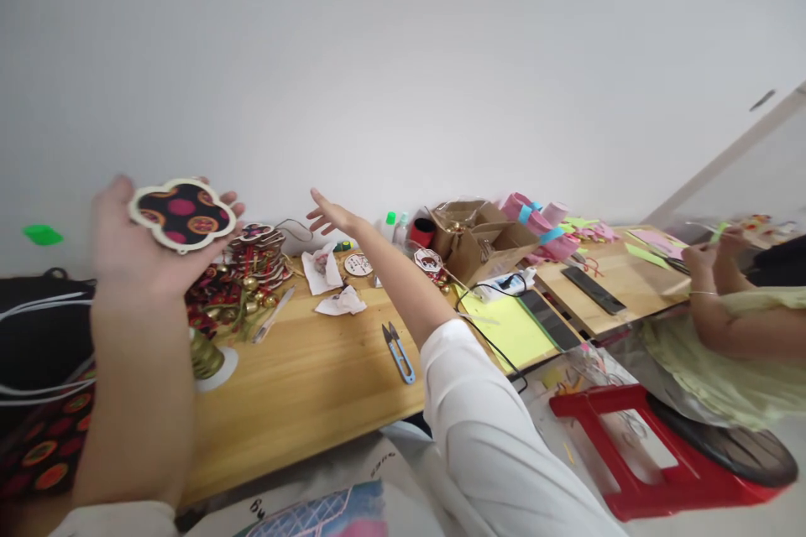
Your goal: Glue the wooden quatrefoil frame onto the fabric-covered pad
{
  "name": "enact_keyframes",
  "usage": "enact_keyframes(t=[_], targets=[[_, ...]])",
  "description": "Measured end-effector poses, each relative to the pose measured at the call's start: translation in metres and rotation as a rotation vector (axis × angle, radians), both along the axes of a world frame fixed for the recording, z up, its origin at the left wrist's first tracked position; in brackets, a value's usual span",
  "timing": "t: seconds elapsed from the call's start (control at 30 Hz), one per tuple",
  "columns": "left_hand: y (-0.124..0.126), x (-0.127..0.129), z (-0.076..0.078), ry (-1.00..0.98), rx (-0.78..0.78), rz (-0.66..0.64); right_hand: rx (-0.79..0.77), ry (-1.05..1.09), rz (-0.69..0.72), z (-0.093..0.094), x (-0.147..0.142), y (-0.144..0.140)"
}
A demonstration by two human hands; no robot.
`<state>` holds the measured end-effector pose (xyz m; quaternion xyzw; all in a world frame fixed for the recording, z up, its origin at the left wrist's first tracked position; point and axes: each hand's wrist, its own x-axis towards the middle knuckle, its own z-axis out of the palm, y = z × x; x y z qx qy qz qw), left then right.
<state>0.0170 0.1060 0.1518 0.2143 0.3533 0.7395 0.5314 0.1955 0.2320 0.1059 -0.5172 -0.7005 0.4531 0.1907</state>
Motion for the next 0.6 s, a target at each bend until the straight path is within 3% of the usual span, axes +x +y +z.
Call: enact_keyframes(t=[0.1,0.23,0.37,0.47,0.6], targets=[[0.018,-0.001,-0.009,0.132,-0.188,-0.199,-0.028,-0.009,0.033,0.002,0.001,-0.001],[0.041,0.003,-0.026,0.191,-0.326,-0.365,-0.050,0.010,0.087,0.006,0.006,-0.004],[0.059,0.008,-0.039,0.217,-0.416,-0.421,-0.060,0.064,0.097,0.009,0.012,-0.006],[0.065,0.013,-0.041,0.220,-0.432,-0.441,-0.074,0.120,0.124,0.008,0.018,-0.008],[0.065,0.026,-0.035,0.220,-0.399,-0.478,0.082,0.211,0.204,0.006,0.021,-0.014]])
